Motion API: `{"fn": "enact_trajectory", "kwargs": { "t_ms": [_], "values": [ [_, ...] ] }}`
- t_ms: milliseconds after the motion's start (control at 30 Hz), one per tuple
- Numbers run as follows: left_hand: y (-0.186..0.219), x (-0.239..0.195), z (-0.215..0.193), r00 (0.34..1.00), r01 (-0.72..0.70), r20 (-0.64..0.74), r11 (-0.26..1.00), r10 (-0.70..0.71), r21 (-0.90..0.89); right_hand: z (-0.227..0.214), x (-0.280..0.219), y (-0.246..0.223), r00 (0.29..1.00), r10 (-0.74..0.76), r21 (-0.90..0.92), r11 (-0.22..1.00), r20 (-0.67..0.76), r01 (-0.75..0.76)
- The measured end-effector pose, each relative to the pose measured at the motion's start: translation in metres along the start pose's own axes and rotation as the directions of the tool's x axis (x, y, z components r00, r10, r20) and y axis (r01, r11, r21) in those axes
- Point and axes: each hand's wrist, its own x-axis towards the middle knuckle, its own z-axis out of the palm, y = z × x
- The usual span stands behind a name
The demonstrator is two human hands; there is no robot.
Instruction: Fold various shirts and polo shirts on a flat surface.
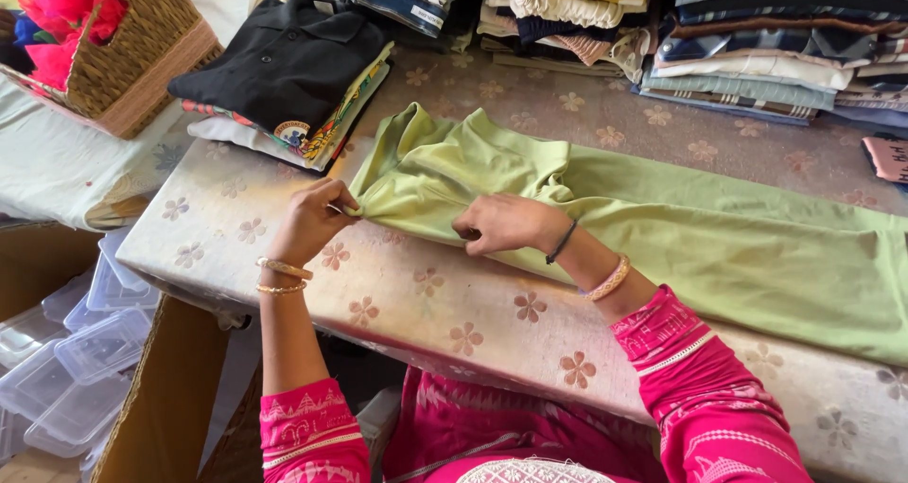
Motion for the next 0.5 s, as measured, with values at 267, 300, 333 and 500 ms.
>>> {"fn": "enact_trajectory", "kwargs": {
  "t_ms": [267, 300, 333, 500],
  "values": [
    [-0.006, 0.008, 0.003, 0.999, 0.03, 0.011, 0.907, -0.038, 0.421, -0.005, 0.007, 0.017, 0.998, 0.017, 0.077, 0.997, -0.062, -0.012],
    [-0.012, 0.013, 0.006, 0.995, 0.012, -0.092, 0.87, 0.039, 0.493, -0.006, 0.009, 0.024, 0.989, 0.05, 0.084, 0.996, -0.14, -0.039],
    [0.003, 0.026, 0.008, 0.995, 0.013, -0.092, 0.87, 0.038, 0.494, -0.008, 0.007, 0.027, 0.989, 0.05, 0.085, 0.996, -0.14, -0.038],
    [0.0, 0.109, 0.037, 0.986, -0.128, -0.039, 0.877, 0.164, 0.464, -0.006, 0.005, 0.045, 0.841, -0.001, -0.095, 0.994, -0.54, -0.06]
  ]
}}
